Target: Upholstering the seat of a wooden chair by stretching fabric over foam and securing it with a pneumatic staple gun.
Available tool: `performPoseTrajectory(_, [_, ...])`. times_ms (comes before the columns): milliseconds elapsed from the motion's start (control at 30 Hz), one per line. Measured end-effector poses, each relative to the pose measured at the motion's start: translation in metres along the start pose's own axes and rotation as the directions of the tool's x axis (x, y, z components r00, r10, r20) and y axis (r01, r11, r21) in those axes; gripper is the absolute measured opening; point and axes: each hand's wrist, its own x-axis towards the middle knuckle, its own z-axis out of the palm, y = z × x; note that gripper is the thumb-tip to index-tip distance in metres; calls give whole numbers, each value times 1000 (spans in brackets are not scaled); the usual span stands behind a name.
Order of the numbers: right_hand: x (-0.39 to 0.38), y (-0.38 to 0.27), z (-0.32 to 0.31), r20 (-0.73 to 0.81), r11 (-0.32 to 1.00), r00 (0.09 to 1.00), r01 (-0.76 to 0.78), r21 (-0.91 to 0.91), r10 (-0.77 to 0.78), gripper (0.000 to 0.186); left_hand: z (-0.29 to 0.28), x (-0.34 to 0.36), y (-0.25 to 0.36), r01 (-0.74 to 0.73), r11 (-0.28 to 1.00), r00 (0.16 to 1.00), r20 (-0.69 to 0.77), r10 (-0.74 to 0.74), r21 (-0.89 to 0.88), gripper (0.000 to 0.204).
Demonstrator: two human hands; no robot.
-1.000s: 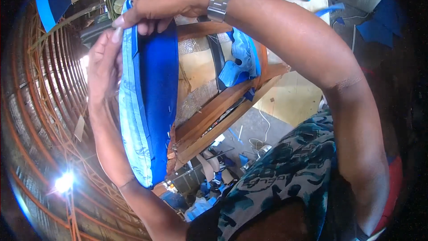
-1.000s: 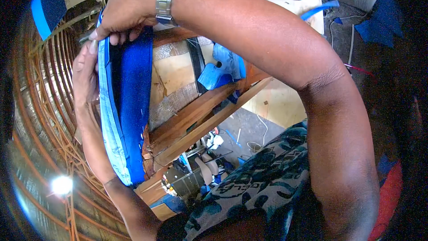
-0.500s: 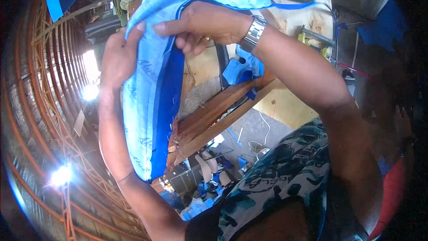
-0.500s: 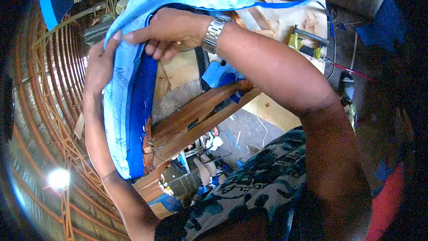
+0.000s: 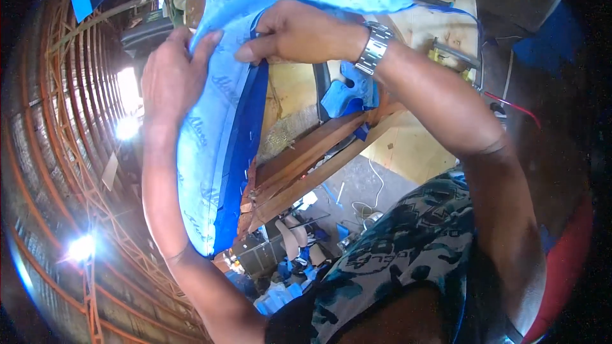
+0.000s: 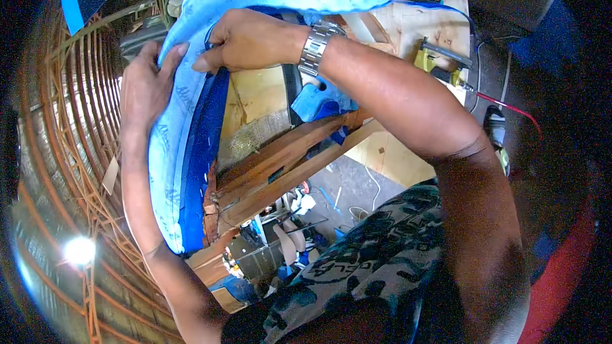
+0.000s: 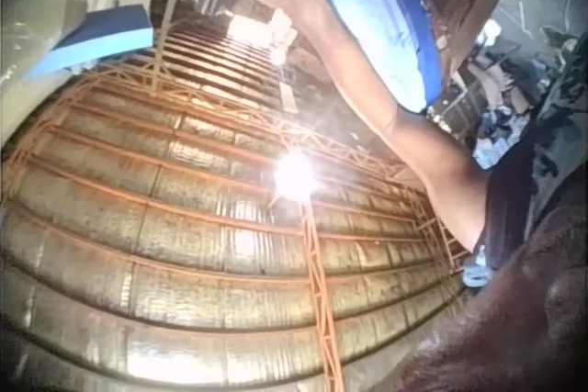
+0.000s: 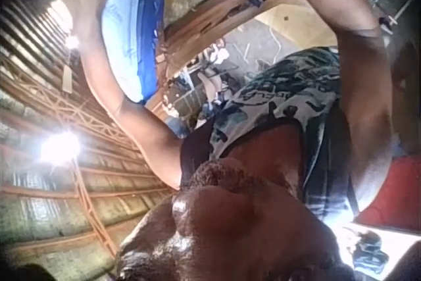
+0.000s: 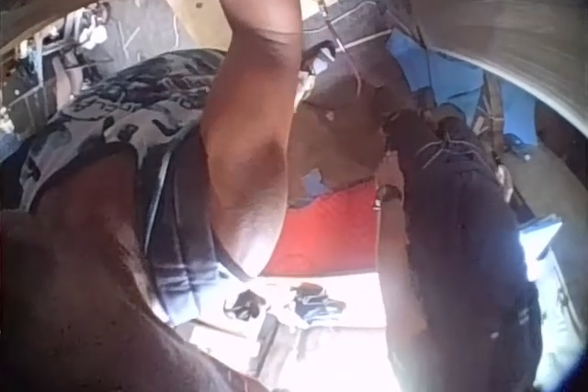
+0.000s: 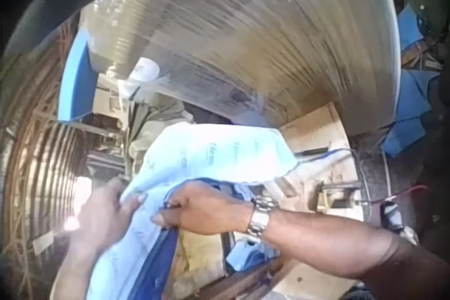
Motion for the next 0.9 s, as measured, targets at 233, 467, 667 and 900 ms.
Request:
performPoseTrajectory(233, [3,19,5,12,997,1000,-1,-83,2,49,-71,-83,-3,-337,923,938,-146,314,-184,28])
performPoseTrajectory(467, [-9,18,3,-50,1000,999,7,-28,-8,44,-55,-165,5,-469,883,879,87,468,-14,70])
performPoseTrajectory(667, [-2,-12,-8,-96,999,995,-18,-48,14,47,-33,-179,-15,-358,899,926,25,376,-254,74])
performPoseTrajectory(900, [14,-53,-28,-130,958,951,271,-96,-282,41,-36,-172,-19,-288,840,928,83,364,-460,92])
